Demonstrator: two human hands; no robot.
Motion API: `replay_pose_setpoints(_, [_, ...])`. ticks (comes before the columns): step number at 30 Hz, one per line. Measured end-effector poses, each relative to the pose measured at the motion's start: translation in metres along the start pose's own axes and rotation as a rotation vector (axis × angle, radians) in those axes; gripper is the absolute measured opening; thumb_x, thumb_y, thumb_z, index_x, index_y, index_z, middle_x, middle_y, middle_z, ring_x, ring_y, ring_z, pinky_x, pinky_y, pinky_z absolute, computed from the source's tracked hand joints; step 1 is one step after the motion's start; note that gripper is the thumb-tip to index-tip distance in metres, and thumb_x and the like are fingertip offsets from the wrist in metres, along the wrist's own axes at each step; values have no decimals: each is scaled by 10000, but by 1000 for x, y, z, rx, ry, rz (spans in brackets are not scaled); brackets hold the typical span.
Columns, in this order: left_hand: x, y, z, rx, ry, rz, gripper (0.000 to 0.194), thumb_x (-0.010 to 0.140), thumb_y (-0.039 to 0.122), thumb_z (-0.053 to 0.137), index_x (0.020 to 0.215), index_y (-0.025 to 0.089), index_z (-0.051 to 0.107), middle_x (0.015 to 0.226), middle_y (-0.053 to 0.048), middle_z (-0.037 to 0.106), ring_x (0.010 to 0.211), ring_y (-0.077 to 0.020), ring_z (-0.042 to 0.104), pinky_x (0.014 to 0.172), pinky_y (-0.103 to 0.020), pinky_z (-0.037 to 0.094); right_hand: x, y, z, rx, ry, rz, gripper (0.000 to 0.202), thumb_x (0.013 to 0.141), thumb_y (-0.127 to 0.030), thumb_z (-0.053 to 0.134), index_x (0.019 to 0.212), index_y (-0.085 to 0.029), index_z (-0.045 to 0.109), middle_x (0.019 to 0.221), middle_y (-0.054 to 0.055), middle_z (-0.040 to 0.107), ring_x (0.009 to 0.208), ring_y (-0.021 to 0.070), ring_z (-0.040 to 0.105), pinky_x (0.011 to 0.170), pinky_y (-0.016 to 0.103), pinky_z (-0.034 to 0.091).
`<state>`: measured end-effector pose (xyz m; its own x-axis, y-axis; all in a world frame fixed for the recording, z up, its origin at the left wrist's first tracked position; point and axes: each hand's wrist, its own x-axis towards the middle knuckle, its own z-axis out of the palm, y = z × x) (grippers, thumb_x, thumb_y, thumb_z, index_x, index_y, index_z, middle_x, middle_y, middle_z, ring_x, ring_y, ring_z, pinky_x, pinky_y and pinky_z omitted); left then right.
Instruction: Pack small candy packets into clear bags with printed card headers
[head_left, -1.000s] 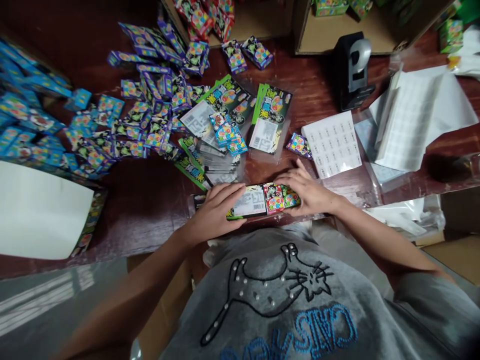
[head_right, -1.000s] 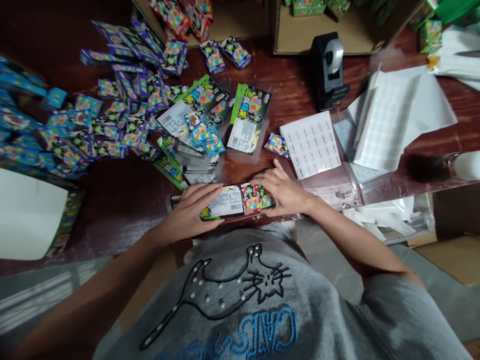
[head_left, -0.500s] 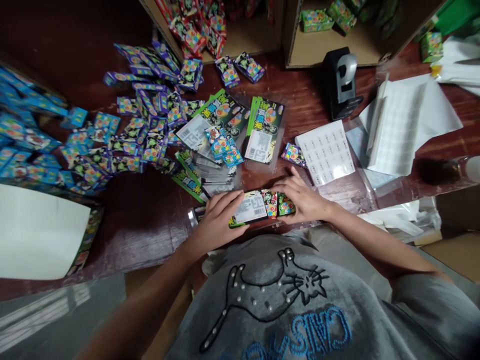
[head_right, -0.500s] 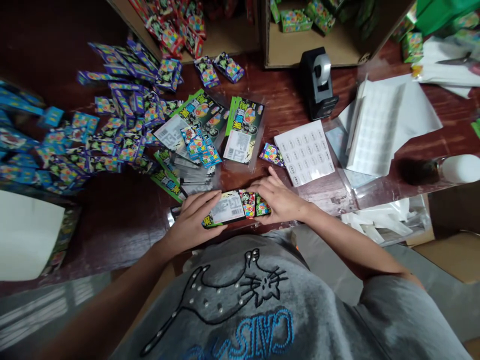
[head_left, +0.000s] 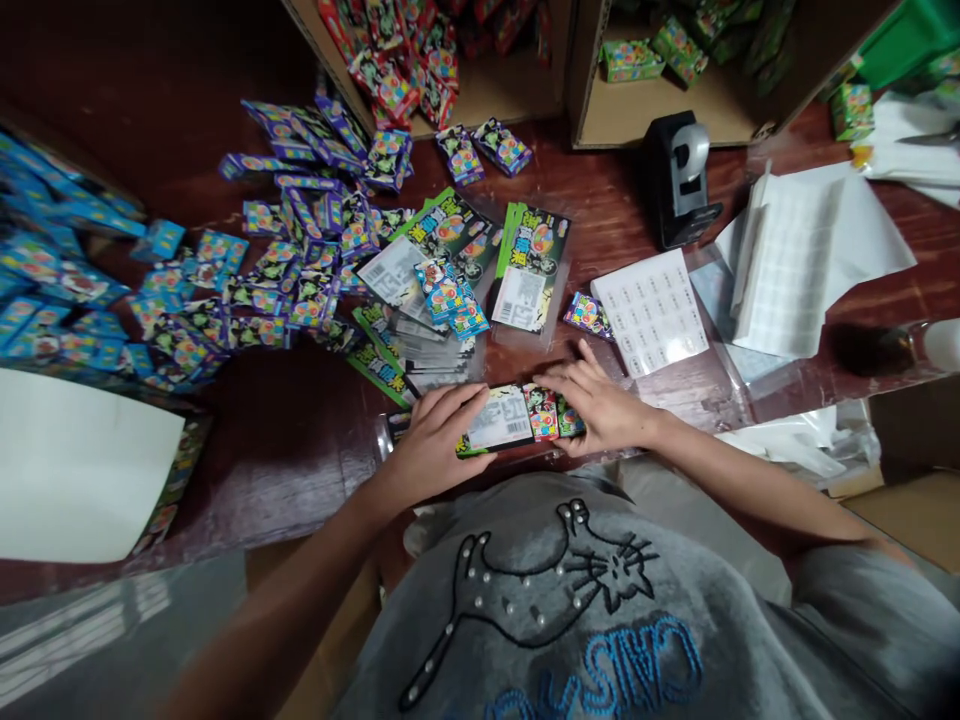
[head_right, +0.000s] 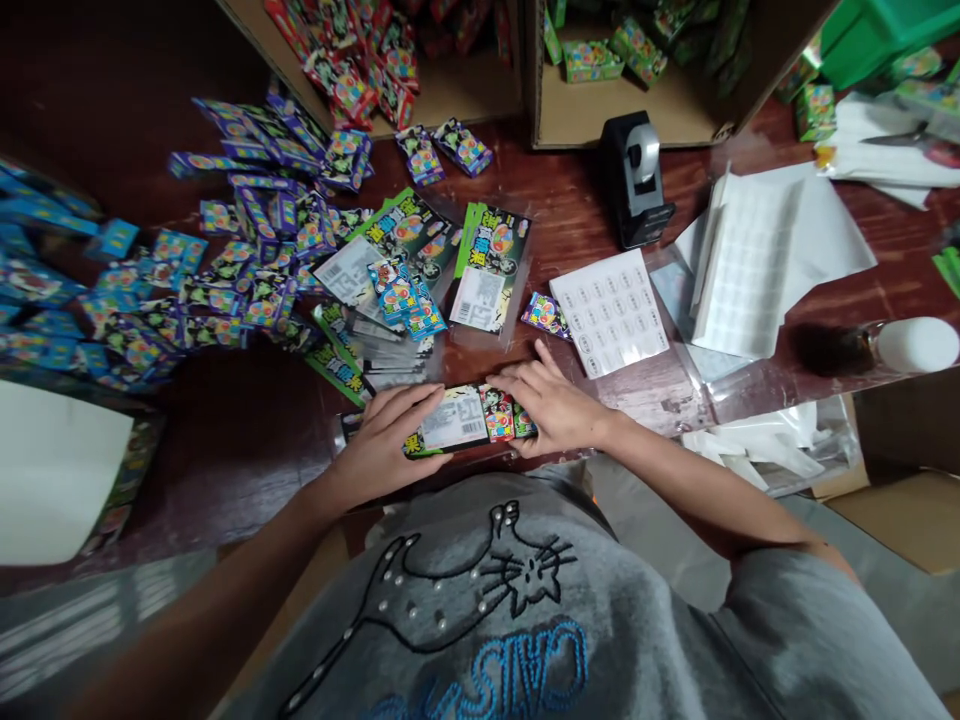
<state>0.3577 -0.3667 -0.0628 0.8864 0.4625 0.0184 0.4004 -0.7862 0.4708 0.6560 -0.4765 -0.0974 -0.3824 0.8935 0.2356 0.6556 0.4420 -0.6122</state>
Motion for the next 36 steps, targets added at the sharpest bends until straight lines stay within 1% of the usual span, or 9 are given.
replay_pose_setpoints(4, [0, 3, 3, -14, 5, -11, 786, 907, 346, 782, 1626, 230, 485, 1539, -148, 627, 1408, -366, 563, 1235, -526, 443, 4, 5, -6, 65, -50, -29, 964, 985, -611, 719, 1718, -194, 253, 1502, 205, 625, 1420, 363, 606, 1369, 719, 118])
replay_pose_setpoints(7, [-3, 4, 8, -6, 30, -62, 798, 910, 366, 792, 1634, 237, 482, 1546, -149, 621, 1417, -372, 558, 1241, -529, 428, -2, 7, -19, 29, -40, 30, 1155, 922, -729, 746, 1752, -174, 166, 1654, 263, 491, 1554, 418, 477, 1354, 743, 144])
replay_pose_setpoints(10, [-2, 7, 11, -14, 45, -65, 805, 906, 370, 795, 1635, 225, 484, 1541, -161, 622, 1399, -376, 565, 1223, -529, 440, -9, 8, -29, -19, -55, 61, 1120, 921, -675, 780, 1742, -150, 227, 1619, 270, 526, 1533, 445, 480, 1327, 793, 151])
replay_pose_setpoints(14, [5, 15, 12, -6, 56, -40, 761, 921, 357, 770, 1617, 214, 495, 1508, -164, 637, 1369, -373, 575, 1192, -537, 458, -5, 13, -34, 41, -113, 12, 963, 957, -502, 795, 1724, -200, 298, 1562, 200, 606, 1493, 383, 529, 1346, 776, 99])
replay_pose_setpoints(22, [18, 22, 2, -2, 148, -63, 800, 895, 377, 802, 1610, 258, 467, 1483, -145, 642, 1334, -358, 607, 1177, -534, 489, 22, 36, -60, 111, -164, -23, 944, 878, -516, 875, 1653, -223, 422, 1551, 171, 618, 1469, 354, 563, 1366, 715, 106])
replay_pose_setpoints(27, [31, 36, 5, -5, 241, -170, 849, 877, 366, 834, 1621, 247, 441, 1458, -166, 622, 1336, -381, 607, 1169, -571, 505, 34, 26, -67, 99, -88, -20, 854, 955, -608, 783, 1637, -206, 464, 1575, 195, 601, 1491, 365, 562, 1355, 711, 203])
replay_pose_setpoints(30, [44, 49, 8, -100, 312, -351, 1016, 824, 409, 900, 1670, 256, 359, 1480, -184, 559, 1391, -402, 583, 1164, -593, 529, 35, 12, -68, 158, 84, 91, 858, 942, -644, 780, 1628, -218, 491, 1628, 189, 561, 1527, 359, 539, 1314, 625, 390])
replay_pose_setpoints(33, [61, 55, 13, -285, 365, -443, 1053, 833, 441, 903, 1692, 286, 316, 1506, -182, 529, 1420, -392, 577, 1166, -594, 544, 32, 0, -63, 301, 272, 278, 627, 1001, -542, 762, 1520, -227, 606, 1358, 120, 753, 1208, 271, 754, 1076, 464, 634])
replay_pose_setpoints(36, [75, 52, 19, -546, 357, -391, 786, 1027, 353, 670, 1707, 318, 277, 1577, -164, 543, 1450, -331, 585, 1191, -565, 543, 31, -4, -57, 451, 326, 388, 484, 1056, -460, 704, 1482, -237, 650, 1154, 59, 809, 915, 189, 783, 870, 373, 682])
